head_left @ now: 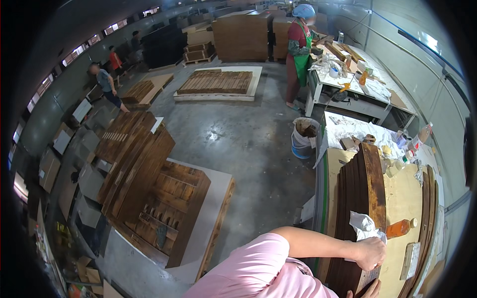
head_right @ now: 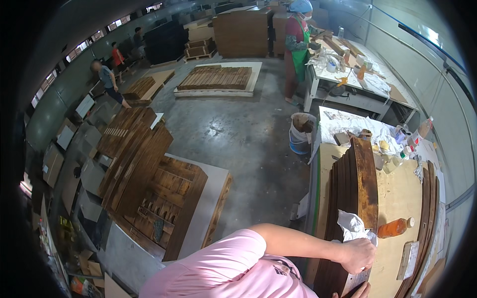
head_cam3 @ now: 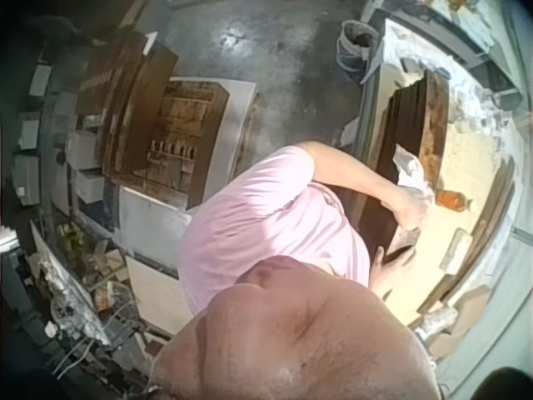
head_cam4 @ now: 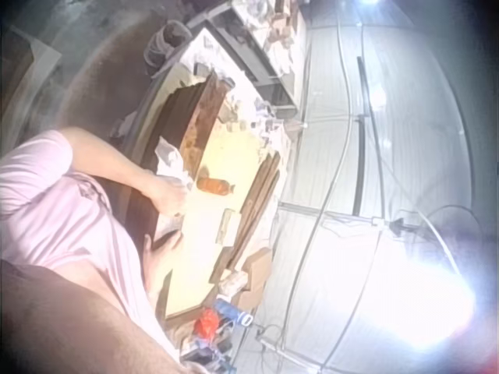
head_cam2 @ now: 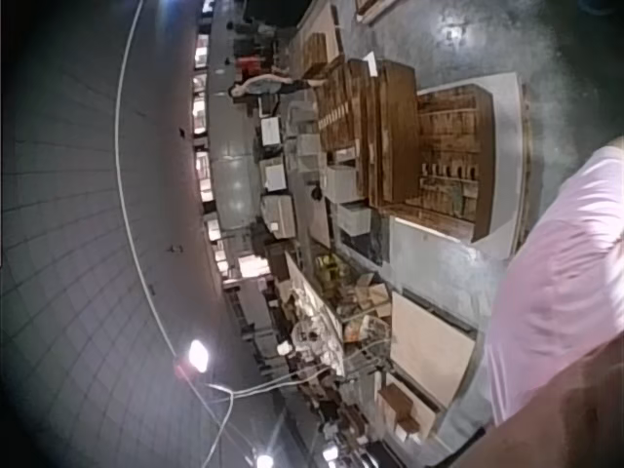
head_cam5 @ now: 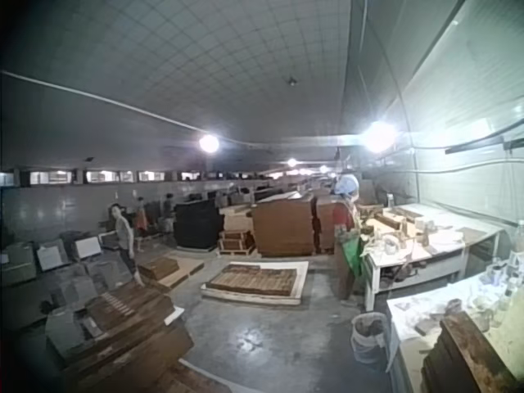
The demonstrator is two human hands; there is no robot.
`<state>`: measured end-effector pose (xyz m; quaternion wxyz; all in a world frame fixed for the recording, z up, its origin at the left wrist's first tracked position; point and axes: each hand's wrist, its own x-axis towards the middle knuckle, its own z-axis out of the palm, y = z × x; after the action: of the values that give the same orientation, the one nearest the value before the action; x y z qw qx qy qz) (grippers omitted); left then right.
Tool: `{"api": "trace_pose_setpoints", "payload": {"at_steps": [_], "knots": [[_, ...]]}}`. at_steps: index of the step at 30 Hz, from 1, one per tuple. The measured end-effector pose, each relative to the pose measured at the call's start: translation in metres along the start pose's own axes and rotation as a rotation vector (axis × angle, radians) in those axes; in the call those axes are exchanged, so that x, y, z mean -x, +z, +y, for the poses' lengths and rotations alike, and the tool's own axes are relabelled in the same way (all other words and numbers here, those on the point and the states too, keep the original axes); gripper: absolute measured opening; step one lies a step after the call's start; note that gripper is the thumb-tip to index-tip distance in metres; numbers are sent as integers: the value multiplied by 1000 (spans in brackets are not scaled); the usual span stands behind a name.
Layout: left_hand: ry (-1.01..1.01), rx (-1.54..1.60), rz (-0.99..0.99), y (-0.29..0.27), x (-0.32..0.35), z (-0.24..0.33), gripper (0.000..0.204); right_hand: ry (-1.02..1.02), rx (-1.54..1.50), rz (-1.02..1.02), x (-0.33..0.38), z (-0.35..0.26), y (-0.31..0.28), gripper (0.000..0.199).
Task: The person applies liquid from a bottle onto a cloth and wipes wooden boards. The person then rubs the wooden board with a small block and scrapes its edge with a small blade while wiping with the cloth.
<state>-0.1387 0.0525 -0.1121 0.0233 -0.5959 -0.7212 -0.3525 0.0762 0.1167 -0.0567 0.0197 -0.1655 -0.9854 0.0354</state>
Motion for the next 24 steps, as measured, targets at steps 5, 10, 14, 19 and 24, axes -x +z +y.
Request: {"api": "trace_pose_setpoints", "payload": {"at_steps": [5, 10, 14, 19, 24], "knots": [[21, 11, -14, -3, 1, 0, 17, 3, -17, 4, -1, 2, 3, 98], [7, 37, -27, -1, -1, -1, 16, 0, 5, -2, 0, 7, 6, 98], [19, 83, 8, 0, 0, -1, 13, -9, -20, 16, 0, 9, 7, 98], [9, 81, 35, 1, 1, 2, 13, 13, -23, 14, 0, 8, 7, 98], [-14, 38, 45, 0, 2, 5, 13, 5, -36, 33, 1, 9, 9, 99]]}}
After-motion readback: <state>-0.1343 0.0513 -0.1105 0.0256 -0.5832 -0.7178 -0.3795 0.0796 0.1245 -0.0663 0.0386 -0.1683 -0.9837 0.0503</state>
